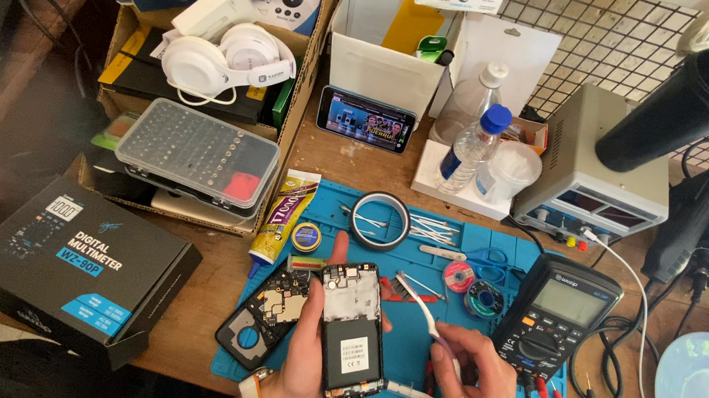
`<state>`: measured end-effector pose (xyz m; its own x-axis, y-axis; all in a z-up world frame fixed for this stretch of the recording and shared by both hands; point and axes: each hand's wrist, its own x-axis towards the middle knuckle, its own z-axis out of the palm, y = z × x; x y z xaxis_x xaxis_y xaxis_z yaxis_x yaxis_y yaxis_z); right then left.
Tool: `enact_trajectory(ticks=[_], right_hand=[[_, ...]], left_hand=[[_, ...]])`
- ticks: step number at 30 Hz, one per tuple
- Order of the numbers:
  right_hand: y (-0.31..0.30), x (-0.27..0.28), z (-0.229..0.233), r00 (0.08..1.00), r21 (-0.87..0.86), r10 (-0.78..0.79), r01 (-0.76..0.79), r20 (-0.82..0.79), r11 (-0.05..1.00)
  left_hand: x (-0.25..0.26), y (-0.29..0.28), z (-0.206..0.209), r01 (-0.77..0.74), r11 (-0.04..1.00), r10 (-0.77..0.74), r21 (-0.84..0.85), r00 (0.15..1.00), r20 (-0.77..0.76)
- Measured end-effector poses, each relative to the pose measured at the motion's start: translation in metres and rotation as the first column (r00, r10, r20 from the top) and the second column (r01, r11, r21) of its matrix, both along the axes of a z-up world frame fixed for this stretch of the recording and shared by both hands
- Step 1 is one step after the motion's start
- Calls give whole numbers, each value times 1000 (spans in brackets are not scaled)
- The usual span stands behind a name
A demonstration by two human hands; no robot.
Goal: The person cleans a small electronic component and the interior of a disassembled mobile phone using a toothbrush. They wipe the component and then scrub the phone's internal surfaces, including around the battery and circuit board.
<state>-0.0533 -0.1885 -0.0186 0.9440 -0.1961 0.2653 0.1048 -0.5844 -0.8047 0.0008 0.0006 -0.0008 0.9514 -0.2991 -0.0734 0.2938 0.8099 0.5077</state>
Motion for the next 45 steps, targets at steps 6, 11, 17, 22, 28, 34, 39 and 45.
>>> enact_trajectory(ticks=[6, 11, 17, 22, 28, 34, 39, 45], right_hand=[[-1, 0, -5, 1000, -1, 3, -3, 12, 1000], [0, 0, -2, 1000, 7, 7, -7, -5, 1000], [0, -1, 0, 1000, -3, 3, -3, -5, 1000], [0, 0, 1, 1000, 10, 0, 0, -4, 1000], [-1, 2, 2, 999, -36, -1, 3, 49, 999], [-1, 3, 7, 989, -69, 43, -34, 144, 997], [0, 8, 11, 939, -138, 216, -184, 267, 973], [1, 10, 18, 899, -186, 344, -302, 271, 935]], left_hand=[[0, 0, -1, 30, 999, -29, 19, 997, -72], [-1, 1, -3, 41, 999, -39, 27, 996, -79], [0, -1, -5, 16, 998, -17, -52, 1000, -23], [1, -1, -2, 14, 998, -16, -61, 1000, -19], [2, -2, -2, 78, 992, -78, -97, 997, 9], [-1, 0, -10, 111, 992, -117, -60, 988, -103], [2, -3, -11, 93, 987, -91, -132, 996, 20], [2, -2, -14, 122, 988, -127, -97, 991, -51]])
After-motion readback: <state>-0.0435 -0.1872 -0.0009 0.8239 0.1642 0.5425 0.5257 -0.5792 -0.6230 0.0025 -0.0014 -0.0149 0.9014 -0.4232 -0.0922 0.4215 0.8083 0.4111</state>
